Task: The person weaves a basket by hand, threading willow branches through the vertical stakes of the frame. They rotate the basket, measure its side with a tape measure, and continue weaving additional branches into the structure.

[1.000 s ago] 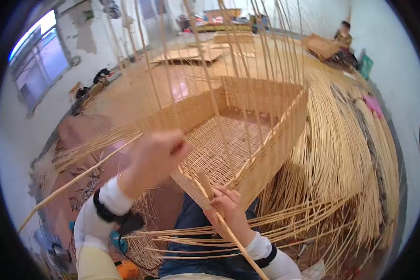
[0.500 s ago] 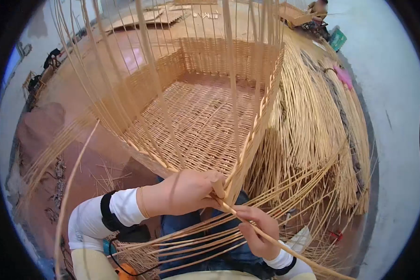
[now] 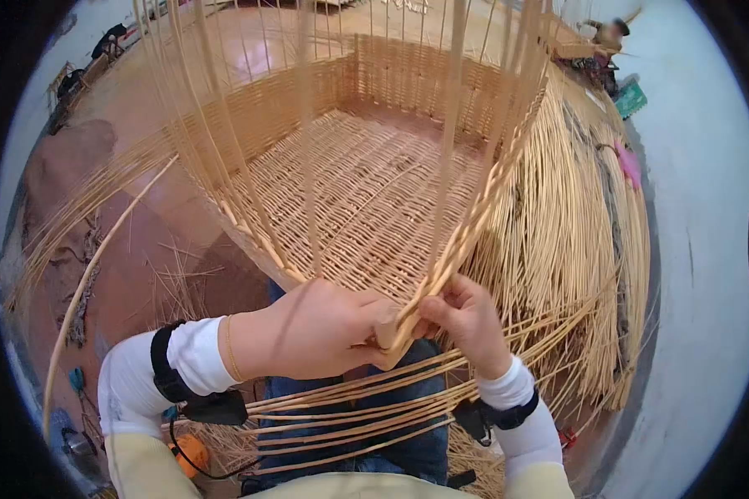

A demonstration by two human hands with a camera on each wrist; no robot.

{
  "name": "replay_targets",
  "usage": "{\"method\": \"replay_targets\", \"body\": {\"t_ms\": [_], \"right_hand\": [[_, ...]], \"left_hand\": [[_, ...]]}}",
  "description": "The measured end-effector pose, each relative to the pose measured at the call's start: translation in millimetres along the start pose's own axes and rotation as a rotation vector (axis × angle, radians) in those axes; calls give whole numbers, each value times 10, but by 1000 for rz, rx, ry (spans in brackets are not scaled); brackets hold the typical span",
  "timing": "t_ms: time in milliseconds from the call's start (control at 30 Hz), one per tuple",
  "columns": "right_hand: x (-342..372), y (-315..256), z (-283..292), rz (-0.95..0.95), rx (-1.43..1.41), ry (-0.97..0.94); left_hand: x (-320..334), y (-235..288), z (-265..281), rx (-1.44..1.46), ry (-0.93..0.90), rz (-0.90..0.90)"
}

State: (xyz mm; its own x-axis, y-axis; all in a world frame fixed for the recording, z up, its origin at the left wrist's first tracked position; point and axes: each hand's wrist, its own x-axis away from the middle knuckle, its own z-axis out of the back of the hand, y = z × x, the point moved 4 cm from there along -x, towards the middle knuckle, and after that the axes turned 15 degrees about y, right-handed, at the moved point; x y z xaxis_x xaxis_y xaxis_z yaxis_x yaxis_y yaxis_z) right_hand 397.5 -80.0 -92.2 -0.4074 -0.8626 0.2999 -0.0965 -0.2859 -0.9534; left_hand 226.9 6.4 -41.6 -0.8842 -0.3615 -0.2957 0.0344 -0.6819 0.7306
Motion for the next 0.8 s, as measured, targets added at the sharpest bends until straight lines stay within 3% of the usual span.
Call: {"method": "replay_targets", "body": {"t_ms": [67,200,233,267,300,367,400,433,500,533,600,633,700,733,800], "right_hand": [[49,59,-127,27,-16,12],[65,245,-538,148,137,-49],[89,328,-687,322,163,7],[190,313,-889,165,-5,-36],[141,413,-987,206,200,-91],[91,514,-1171,-43,99,-272],[111,439,-1130,-27,106,-271],[147,334,-1029,-63,-24,-223],[28,370,-792,-122,-248,-203],[-19,341,-601,-99,-255,-112],[-64,181,-312,-100,-364,-6],[12,81,-280,-96,-351,-24],[185,-146,-250,102,-228,100],[252,-164,-265,74,-210,69],[311,-458,-406,495,77,57]], "left_hand": [[143,-28,61,-51,-6,1],[616,-51,235,95,192,146],[809,-127,239,119,295,208],[1014,-192,235,148,397,280],[1106,-176,244,143,397,247],[1325,-100,439,-237,571,162],[1542,-294,330,18,739,399],[1559,-224,354,17,747,393],[1580,-209,325,354,739,683],[1570,-209,340,359,765,672],[1508,-313,245,494,652,659],[1502,-389,200,494,674,659],[1457,-470,94,195,799,411],[1460,-515,-19,187,846,386],[1439,-465,-69,161,921,387]]}}
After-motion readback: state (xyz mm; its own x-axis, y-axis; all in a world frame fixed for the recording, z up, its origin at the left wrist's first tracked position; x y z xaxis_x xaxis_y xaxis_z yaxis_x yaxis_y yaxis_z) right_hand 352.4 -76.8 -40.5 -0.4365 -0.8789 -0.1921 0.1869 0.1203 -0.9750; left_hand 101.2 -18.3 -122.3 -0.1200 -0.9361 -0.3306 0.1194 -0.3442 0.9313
